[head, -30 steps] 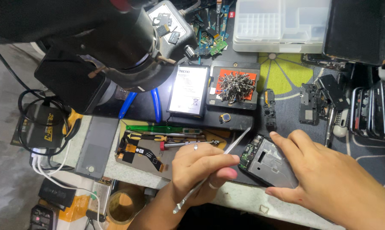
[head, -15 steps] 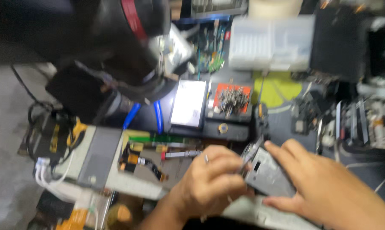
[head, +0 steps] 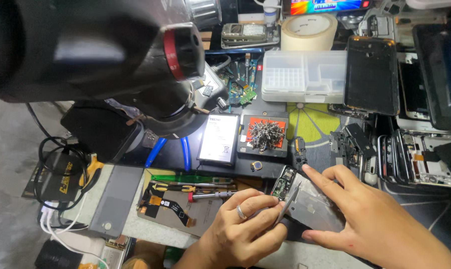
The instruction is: The person uses a metal prying tool to carefully separate the back cover from a smartphone. They then remove the battery and disconnect internal ribbon cables, placing the components on the workbench.
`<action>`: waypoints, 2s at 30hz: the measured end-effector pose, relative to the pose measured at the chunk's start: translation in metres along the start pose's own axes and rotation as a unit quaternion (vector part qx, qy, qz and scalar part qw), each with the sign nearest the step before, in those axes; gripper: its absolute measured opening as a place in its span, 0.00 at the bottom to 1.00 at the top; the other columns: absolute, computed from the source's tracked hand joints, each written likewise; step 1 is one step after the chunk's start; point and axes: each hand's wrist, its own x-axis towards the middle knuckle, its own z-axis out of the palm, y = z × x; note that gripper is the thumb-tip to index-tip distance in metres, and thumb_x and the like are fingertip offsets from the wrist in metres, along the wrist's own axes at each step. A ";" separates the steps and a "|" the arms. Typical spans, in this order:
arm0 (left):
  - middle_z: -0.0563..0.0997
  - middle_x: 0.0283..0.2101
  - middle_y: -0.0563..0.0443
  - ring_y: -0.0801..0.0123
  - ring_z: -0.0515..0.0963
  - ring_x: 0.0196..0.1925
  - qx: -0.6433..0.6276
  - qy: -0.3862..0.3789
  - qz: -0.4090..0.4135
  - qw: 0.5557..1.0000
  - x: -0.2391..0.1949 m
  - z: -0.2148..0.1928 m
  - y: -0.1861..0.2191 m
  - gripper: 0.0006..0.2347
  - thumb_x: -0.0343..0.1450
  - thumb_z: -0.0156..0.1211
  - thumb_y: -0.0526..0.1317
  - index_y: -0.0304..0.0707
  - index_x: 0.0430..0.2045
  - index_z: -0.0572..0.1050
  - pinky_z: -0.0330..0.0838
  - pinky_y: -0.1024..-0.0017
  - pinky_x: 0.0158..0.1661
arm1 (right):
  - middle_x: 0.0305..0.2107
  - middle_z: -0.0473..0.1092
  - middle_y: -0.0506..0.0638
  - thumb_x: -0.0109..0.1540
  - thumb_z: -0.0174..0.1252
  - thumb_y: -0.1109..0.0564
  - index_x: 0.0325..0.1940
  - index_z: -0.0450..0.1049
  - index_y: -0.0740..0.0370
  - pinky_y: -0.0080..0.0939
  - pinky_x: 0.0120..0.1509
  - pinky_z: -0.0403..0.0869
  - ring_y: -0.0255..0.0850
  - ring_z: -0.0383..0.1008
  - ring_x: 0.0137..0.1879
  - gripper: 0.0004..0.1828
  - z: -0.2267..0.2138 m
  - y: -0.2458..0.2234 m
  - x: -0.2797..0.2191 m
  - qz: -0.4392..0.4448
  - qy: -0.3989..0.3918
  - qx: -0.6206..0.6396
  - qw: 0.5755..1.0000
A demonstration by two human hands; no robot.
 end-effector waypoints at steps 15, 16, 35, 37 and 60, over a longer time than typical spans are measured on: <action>0.82 0.41 0.49 0.67 0.83 0.39 -0.144 0.187 -0.139 0.962 -0.017 0.005 -0.004 0.14 0.71 0.68 0.26 0.30 0.50 0.78 0.78 0.71 0.39 | 0.47 0.65 0.45 0.46 0.68 0.24 0.80 0.53 0.33 0.45 0.47 0.79 0.45 0.78 0.45 0.61 0.015 -0.009 0.002 -0.007 0.023 -0.094 0.995; 0.80 0.40 0.49 0.65 0.81 0.38 -0.129 0.190 -0.141 0.963 -0.021 0.005 -0.002 0.14 0.69 0.70 0.28 0.32 0.48 0.79 0.76 0.70 0.38 | 0.46 0.65 0.45 0.46 0.67 0.23 0.79 0.54 0.34 0.45 0.46 0.78 0.45 0.77 0.45 0.60 0.019 -0.009 0.001 -0.026 0.042 -0.116 0.992; 0.81 0.49 0.41 0.58 0.86 0.46 -0.189 0.198 -0.196 0.942 -0.023 0.011 -0.001 0.09 0.76 0.67 0.34 0.34 0.47 0.74 0.83 0.71 0.44 | 0.44 0.65 0.42 0.43 0.55 0.19 0.73 0.62 0.40 0.38 0.45 0.79 0.35 0.74 0.51 0.57 0.038 -0.006 0.001 0.005 0.013 -0.257 0.966; 0.81 0.49 0.40 0.58 0.86 0.47 -0.174 0.208 -0.194 0.943 -0.020 0.013 -0.002 0.10 0.76 0.67 0.29 0.33 0.47 0.73 0.83 0.71 0.45 | 0.47 0.65 0.41 0.45 0.56 0.20 0.75 0.60 0.38 0.37 0.45 0.80 0.34 0.75 0.52 0.56 0.036 -0.008 0.002 0.030 -0.026 -0.245 0.969; 0.81 0.47 0.43 0.58 0.84 0.45 -0.143 0.172 -0.166 0.960 -0.015 0.009 -0.008 0.10 0.73 0.69 0.29 0.33 0.45 0.75 0.79 0.69 0.43 | 0.45 0.70 0.46 0.48 0.65 0.39 0.58 0.76 0.43 0.52 0.57 0.69 0.46 0.71 0.54 0.33 0.055 0.021 0.008 -0.345 0.174 -0.127 0.914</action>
